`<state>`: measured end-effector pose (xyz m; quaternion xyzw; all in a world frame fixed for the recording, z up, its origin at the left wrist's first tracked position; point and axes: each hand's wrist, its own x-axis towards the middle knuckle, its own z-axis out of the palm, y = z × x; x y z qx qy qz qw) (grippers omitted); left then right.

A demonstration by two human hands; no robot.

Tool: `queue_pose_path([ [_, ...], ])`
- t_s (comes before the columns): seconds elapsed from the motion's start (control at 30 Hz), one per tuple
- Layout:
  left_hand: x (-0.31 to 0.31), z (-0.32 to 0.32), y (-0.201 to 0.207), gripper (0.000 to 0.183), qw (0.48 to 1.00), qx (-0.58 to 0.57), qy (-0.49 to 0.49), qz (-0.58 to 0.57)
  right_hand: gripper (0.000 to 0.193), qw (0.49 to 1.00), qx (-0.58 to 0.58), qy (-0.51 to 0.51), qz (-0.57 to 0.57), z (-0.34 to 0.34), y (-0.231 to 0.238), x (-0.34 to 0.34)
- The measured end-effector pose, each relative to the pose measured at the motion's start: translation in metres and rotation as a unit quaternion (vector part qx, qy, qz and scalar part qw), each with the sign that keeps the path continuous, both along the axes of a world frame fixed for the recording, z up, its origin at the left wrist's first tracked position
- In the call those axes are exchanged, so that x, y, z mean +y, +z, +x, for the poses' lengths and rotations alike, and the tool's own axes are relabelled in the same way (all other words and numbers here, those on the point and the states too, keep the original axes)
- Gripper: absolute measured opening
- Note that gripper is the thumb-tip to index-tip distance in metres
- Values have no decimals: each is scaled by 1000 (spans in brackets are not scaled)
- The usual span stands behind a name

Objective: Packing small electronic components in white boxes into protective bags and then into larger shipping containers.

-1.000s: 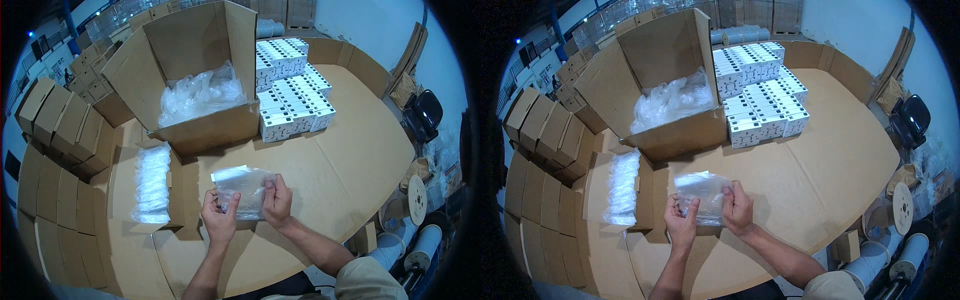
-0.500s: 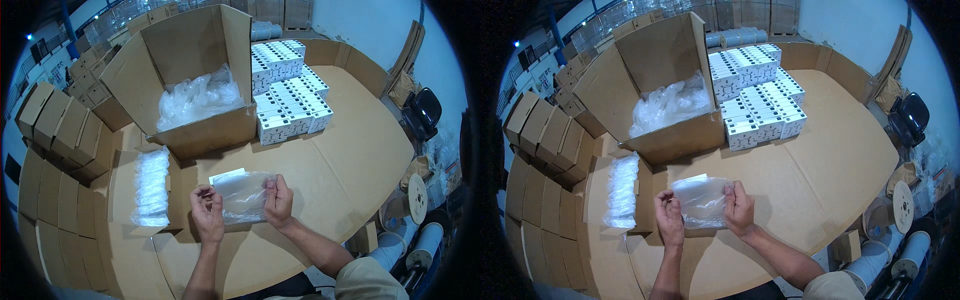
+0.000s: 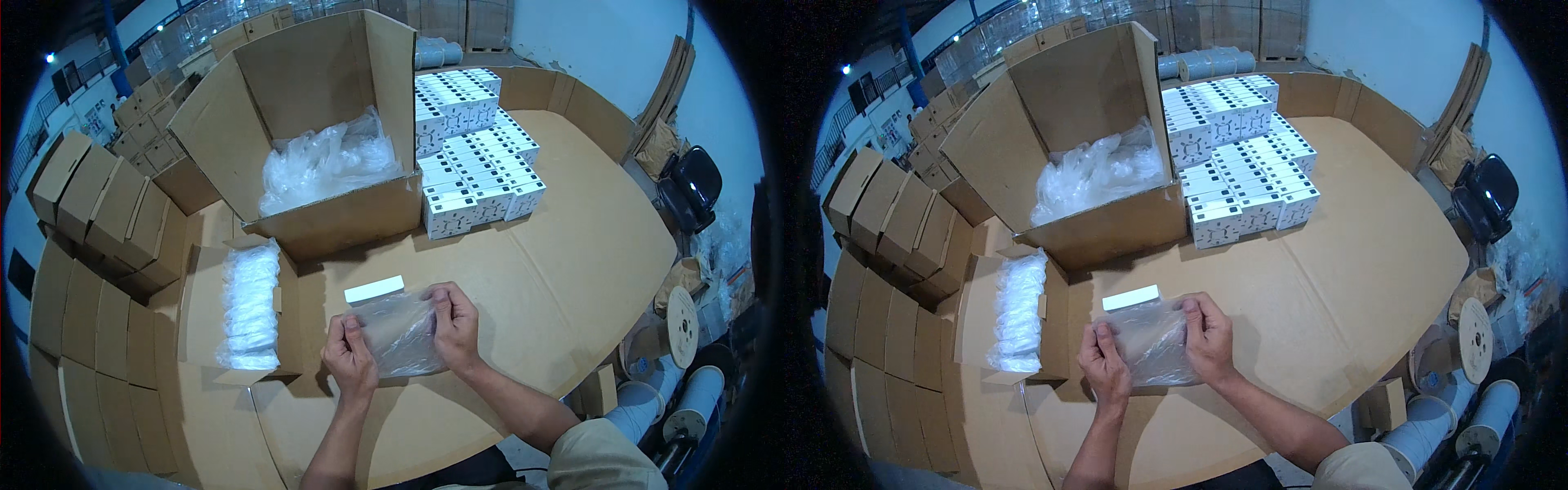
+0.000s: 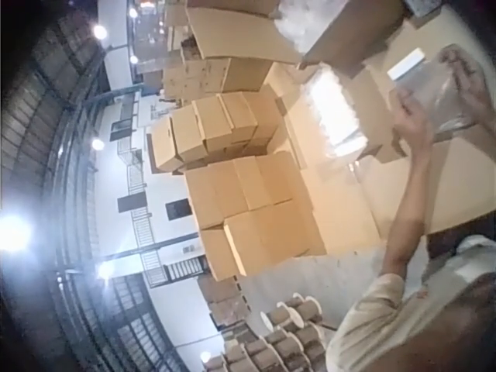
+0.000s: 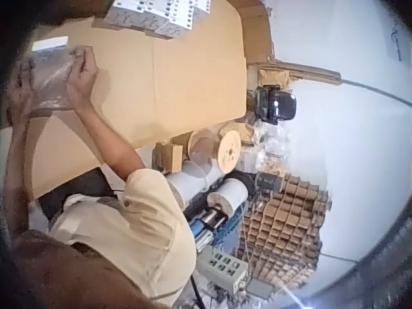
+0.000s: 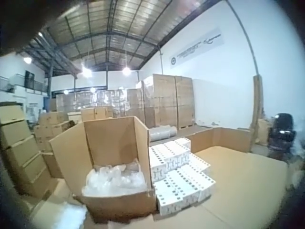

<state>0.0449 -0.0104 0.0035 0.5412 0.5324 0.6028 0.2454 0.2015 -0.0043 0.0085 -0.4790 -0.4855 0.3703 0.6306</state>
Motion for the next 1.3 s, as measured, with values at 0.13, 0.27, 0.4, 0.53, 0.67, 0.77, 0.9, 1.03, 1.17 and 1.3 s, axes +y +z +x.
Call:
queue_pose_path([
  [0.13, 1, -3, -2, 34, 999, -22, 40, -27, 21, 1000, 15, 0, -17, -2, 3, -4],
  [0.27, 5, -9, -11, 28, 998, -29, 48, 8, 24, 992, -127, 16, 0, -8, -6, -7],
  [0.4, -1, -4, 5, 28, 975, -179, -108, -78, 26, 993, -109, 0, 45, -7, -6, -2],
  [0.53, -4, -10, 15, 56, 945, -194, -200, -169, 19, 996, -60, 56, -19, 6, -3, 0],
  [0.67, -4, -13, 6, 57, 963, -137, -196, -123, 12, 998, 46, -21, 34, 16, 3, 11],
  [0.77, -5, -14, 8, 61, 964, -100, -192, -152, 21, 981, -134, -32, 135, 26, 21, 10],
  [0.9, -5, -11, 5, 58, 971, -85, -197, -108, 35, 941, -272, 16, 203, 28, 24, 5],
  [1.03, -5, -12, 3, 58, 975, -49, -198, -88, 34, 936, -284, 21, 205, 27, 19, 5],
  [1.17, -5, -11, 6, 59, 973, -73, -193, -105, 31, 939, -284, 20, 194, 27, 18, 6],
  [1.3, -4, -13, 3, 59, 977, -46, -184, -101, 28, 941, -282, 22, 186, 25, 21, 6],
])
